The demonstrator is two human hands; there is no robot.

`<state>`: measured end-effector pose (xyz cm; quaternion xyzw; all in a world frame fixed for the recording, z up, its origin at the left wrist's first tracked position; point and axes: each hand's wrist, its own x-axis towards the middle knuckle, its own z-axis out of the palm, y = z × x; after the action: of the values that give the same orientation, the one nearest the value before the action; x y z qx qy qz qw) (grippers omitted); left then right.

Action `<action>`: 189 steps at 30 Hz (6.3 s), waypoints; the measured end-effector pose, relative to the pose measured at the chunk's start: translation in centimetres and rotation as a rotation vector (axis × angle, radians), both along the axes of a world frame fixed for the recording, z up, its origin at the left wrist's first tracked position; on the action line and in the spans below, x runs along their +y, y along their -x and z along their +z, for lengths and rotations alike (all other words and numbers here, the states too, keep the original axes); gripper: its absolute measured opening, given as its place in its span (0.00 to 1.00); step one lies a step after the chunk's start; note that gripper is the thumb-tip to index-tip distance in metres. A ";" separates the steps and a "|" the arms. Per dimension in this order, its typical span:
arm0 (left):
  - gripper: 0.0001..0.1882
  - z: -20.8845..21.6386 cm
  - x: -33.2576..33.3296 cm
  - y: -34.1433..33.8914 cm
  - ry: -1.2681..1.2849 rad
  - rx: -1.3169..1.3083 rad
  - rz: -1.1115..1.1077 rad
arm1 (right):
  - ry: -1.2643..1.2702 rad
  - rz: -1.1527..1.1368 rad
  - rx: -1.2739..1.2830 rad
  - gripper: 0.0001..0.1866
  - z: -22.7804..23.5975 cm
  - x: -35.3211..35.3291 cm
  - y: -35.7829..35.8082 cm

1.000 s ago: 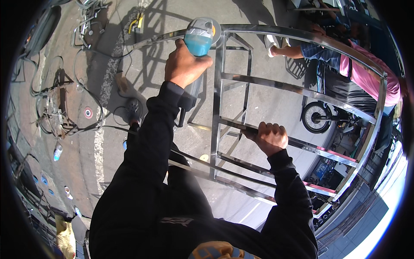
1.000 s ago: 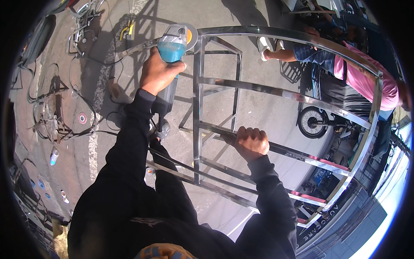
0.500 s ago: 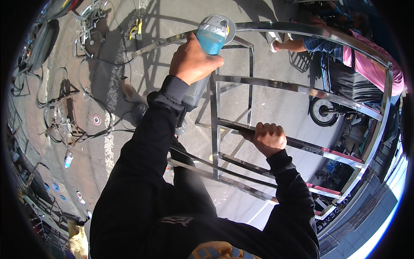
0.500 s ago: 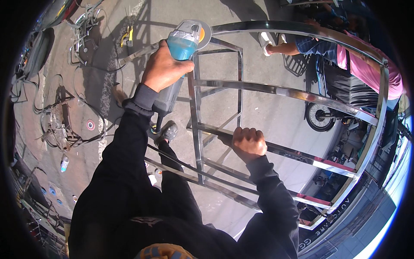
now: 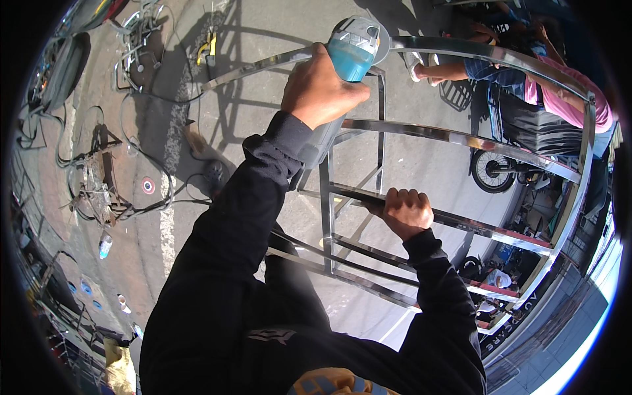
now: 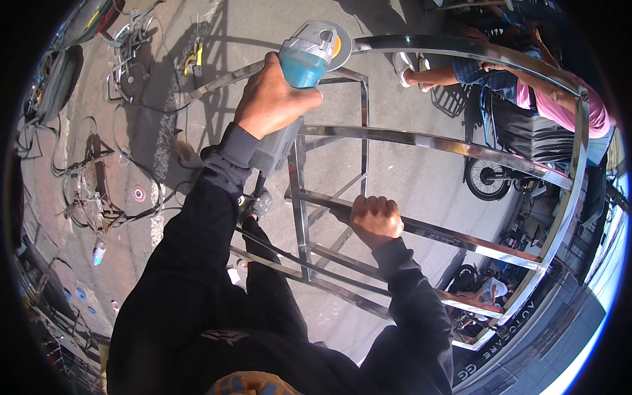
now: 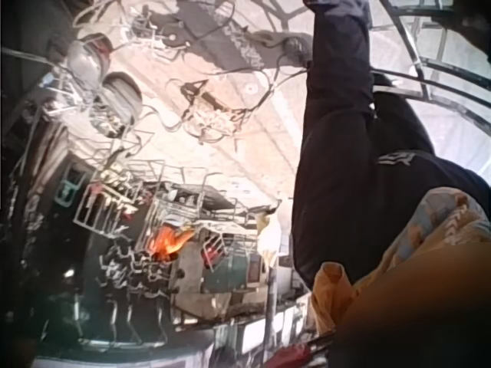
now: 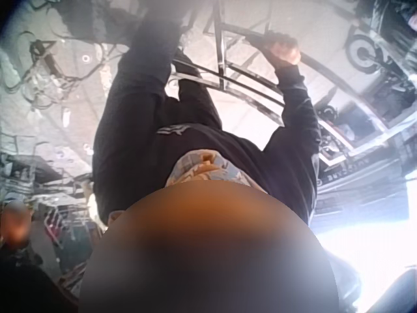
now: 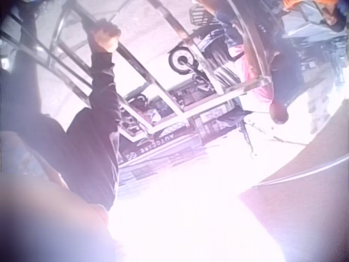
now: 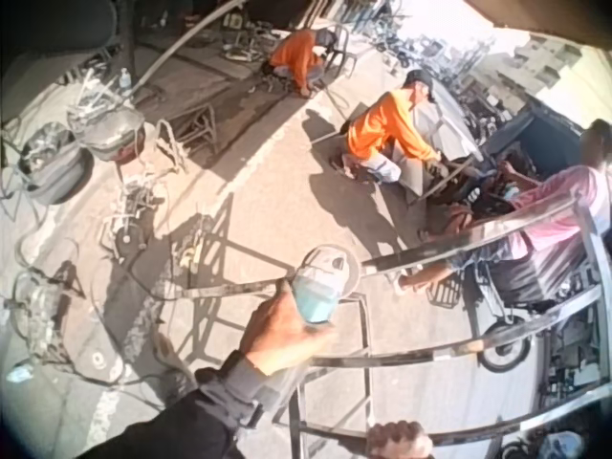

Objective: The person welds joints on a metal frame using a handheld welding torch, then switches to an angle grinder to smooth the welded areas. The person repositions the frame and continues grinding along the joints.

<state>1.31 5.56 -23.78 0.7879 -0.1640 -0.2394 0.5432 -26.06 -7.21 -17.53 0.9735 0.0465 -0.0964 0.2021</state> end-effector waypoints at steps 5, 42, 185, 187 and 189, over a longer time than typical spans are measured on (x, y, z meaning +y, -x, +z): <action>0.34 -3.3 3.2 -0.2 -0.144 0.099 0.080 | 0.065 0.020 0.004 0.36 0.0 -0.2 0.4; 0.36 -1.5 1.9 -0.1 -0.131 0.088 0.033 | 0.031 -0.045 0.110 0.27 -0.4 0.6 -0.1; 0.34 -12.1 10.5 -23.7 0.038 0.778 -0.594 | 0.011 -0.810 0.537 0.31 1.6 7.6 -2.6; 0.36 -11.7 8.1 -24.2 0.073 0.795 -0.735 | -0.002 -0.824 0.539 0.30 1.8 7.7 -2.7; 0.34 -11.1 5.5 -24.3 0.070 0.636 -0.866 | -0.002 -0.831 0.529 0.30 1.8 7.8 -2.8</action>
<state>25.65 11.04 -34.88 0.5182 -0.3094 -0.6627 0.4434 -23.31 0.59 -15.70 0.8521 -0.2959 -0.4126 0.1269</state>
